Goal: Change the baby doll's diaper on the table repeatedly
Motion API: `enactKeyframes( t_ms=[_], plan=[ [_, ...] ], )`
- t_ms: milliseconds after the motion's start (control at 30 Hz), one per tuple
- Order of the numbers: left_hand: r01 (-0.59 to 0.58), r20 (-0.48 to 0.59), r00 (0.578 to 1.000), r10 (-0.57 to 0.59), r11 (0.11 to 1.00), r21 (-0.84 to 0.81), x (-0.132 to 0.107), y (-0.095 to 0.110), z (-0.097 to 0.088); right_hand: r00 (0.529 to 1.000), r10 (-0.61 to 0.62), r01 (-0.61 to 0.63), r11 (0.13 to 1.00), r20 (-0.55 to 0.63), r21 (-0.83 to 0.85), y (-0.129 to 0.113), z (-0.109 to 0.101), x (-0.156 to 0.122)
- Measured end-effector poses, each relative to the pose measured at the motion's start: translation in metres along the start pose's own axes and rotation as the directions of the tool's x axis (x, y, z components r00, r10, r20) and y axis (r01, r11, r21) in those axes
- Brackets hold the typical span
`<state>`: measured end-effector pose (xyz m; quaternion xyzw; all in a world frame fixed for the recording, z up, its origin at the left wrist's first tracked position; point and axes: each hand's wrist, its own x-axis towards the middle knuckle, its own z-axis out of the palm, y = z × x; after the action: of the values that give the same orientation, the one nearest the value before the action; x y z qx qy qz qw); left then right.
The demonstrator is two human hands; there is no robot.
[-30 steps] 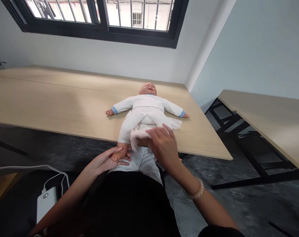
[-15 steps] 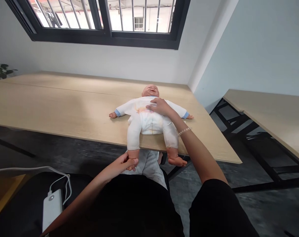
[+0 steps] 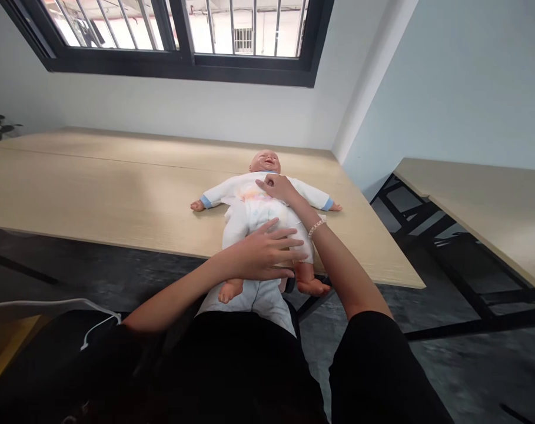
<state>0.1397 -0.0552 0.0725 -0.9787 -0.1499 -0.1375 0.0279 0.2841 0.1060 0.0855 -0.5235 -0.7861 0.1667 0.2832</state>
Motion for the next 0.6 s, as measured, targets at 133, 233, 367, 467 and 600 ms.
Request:
enactKeyframes(
  t_ms=[133, 233, 367, 467, 600],
  plan=[
    [0.044, 0.114, 0.992, -0.044, 0.999, 0.007, 0.017, -0.03, 0.008, 0.996, 0.007, 0.011, 0.98, -0.09, 0.197, 0.014, 0.004, 0.0],
    [0.08, 0.144, 0.986, -0.08, 0.997, 0.007, 0.023, -0.051, 0.004, 0.986, 0.057, 0.016, 0.905, -0.158, 0.426, 0.023, 0.005, -0.004],
    [0.157, 0.172, 0.974, -0.147, 0.986, -0.049, 0.035, -0.079, -0.007, 0.967, 0.157, 0.002, 0.784, -0.2, 0.621, 0.034, 0.001, -0.012],
    [0.231, 0.216, 0.956, -0.196, 0.962, -0.147, 0.045, -0.101, -0.013, 0.934, 0.242, -0.034, 0.79, -0.261, 0.613, 0.046, -0.006, -0.023],
    [0.258, 0.253, 0.949, -0.189, 0.925, -0.279, 0.056, -0.122, -0.014, 0.877, 0.35, -0.143, 0.844, -0.329, 0.516, 0.069, -0.016, -0.048]
  ],
)
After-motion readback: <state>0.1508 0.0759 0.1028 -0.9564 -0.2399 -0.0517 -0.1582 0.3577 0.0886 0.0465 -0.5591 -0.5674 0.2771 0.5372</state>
